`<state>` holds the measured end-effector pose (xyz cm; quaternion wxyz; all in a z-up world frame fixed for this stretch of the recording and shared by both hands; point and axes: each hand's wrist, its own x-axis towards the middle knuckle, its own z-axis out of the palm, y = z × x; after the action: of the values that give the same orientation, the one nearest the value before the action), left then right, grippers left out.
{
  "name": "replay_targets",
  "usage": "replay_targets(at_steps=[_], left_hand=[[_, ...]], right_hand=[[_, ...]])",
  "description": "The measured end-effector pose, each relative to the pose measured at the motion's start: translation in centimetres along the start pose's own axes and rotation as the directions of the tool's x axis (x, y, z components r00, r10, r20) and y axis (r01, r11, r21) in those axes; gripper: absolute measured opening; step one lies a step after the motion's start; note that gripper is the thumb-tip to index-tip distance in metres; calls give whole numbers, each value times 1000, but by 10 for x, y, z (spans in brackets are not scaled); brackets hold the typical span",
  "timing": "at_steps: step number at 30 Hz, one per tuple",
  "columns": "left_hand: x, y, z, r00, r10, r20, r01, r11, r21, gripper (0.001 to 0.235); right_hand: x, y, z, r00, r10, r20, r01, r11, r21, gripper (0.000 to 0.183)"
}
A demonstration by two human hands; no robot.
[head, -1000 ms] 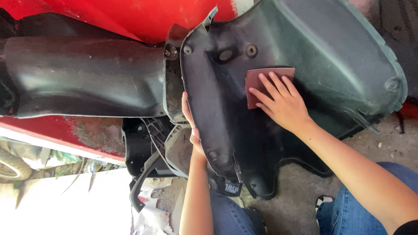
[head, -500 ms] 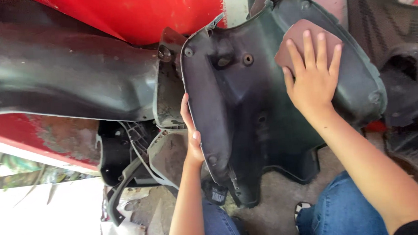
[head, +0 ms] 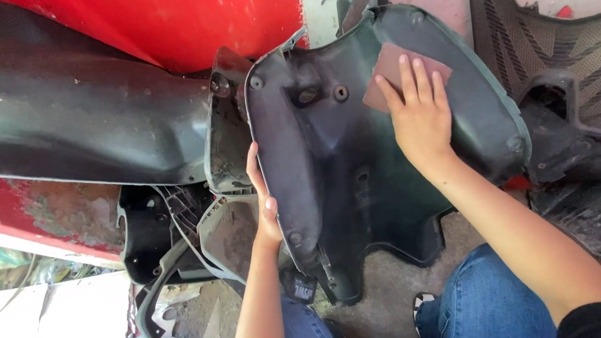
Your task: The person sands the surface of a black plastic motorcycle part using a sanding block. They hold the part steady with one hand while moving the sanding block back and forth across the surface with the other hand.
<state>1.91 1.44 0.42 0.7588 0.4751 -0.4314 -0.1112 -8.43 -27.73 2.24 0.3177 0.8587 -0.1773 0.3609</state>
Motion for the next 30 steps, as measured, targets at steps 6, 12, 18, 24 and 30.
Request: replay_targets(at_steps=[6, 12, 18, 24, 30], left_hand=[[1, 4, 5, 1000, -15, 4, 15, 993, -120, 116], [-2, -5, 0, 999, 5, -33, -6, 1000, -19, 113], [0, -3, 3, 1000, 15, -18, -16, 994, -107, 113], [0, 5, 4, 999, -36, -2, 36, 990, -138, 114], [1, -4, 1, 999, -33, -21, 30, 991, -129, 115]], right_hand=[[16, 14, 1, 957, 257, 137, -287, 912, 293, 53], [13, -3, 17, 986, 29, 162, -54, 988, 148, 64], [21, -24, 15, 980, 66, 187, -47, 993, -107, 69], [19, -2, 22, 984, 151, 90, -163, 976, 145, 59], [32, -20, 8, 974, 215, 75, -212, 976, -46, 75]])
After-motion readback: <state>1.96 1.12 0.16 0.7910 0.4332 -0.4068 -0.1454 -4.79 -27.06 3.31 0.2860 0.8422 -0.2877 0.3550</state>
